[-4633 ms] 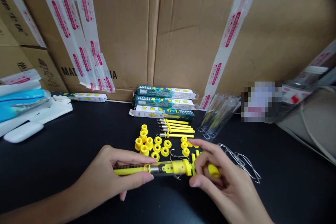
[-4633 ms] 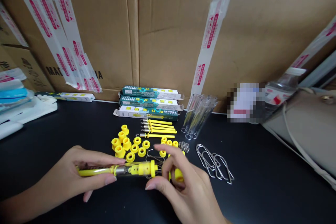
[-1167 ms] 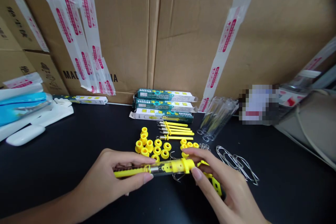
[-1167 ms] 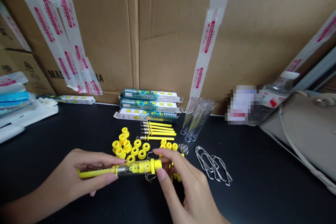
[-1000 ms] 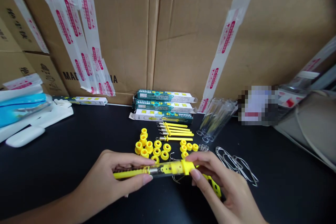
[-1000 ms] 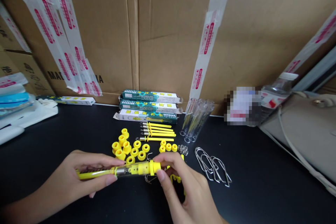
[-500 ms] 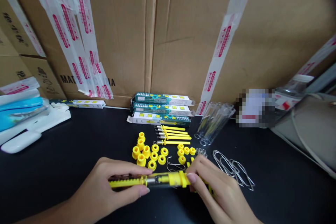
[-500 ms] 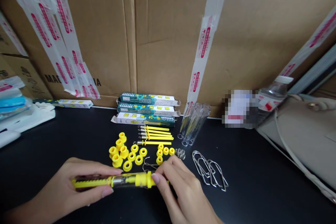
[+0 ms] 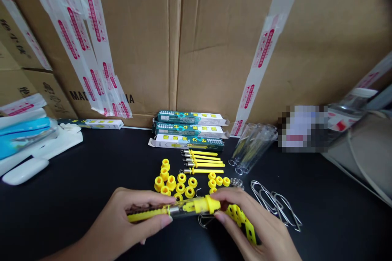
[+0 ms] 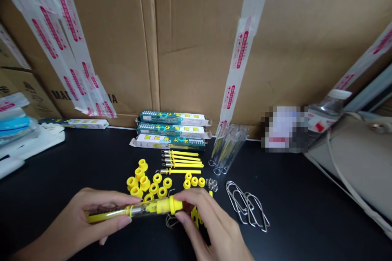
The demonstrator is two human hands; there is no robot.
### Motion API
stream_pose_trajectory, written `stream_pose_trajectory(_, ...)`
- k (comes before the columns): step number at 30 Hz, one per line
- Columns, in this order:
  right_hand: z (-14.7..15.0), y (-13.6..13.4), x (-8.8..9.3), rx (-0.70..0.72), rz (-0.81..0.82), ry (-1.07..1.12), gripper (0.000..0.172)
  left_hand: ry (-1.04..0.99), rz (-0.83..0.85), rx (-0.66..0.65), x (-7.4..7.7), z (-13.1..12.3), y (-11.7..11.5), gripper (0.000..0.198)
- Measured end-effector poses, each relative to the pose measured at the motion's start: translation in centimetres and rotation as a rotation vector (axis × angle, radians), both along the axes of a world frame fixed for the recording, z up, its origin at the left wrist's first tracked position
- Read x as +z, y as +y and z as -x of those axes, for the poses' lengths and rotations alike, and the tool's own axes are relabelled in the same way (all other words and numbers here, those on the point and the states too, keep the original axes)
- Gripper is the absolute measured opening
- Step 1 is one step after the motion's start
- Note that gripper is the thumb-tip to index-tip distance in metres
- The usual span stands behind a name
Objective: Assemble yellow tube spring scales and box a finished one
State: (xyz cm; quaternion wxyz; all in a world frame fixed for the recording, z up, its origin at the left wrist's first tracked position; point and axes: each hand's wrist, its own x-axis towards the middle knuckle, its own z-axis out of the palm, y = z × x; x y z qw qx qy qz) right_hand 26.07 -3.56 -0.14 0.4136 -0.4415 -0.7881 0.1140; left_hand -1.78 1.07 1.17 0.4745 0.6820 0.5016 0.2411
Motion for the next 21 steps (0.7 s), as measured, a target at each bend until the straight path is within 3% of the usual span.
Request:
stream_pose_trajectory(9,0.1,0.2,0.4,0.048,0.006,0.004,0.013,0.03,-0.239,-0.061,-0.7,0.7,0.1,0.023)
stream_pose_trajectory(14,0.4,0.4,0.6,0.073,-0.07,-0.09,0.03,0.069,-0.365,-0.041,-0.4,0.5,-0.2,0.022)
stream_pose_trajectory(21,-0.1,1.2,1.2,0.044,-0.232,-0.301,0.027,0.027,-0.282,-0.064,0.3,0.0,0.1,0.02)
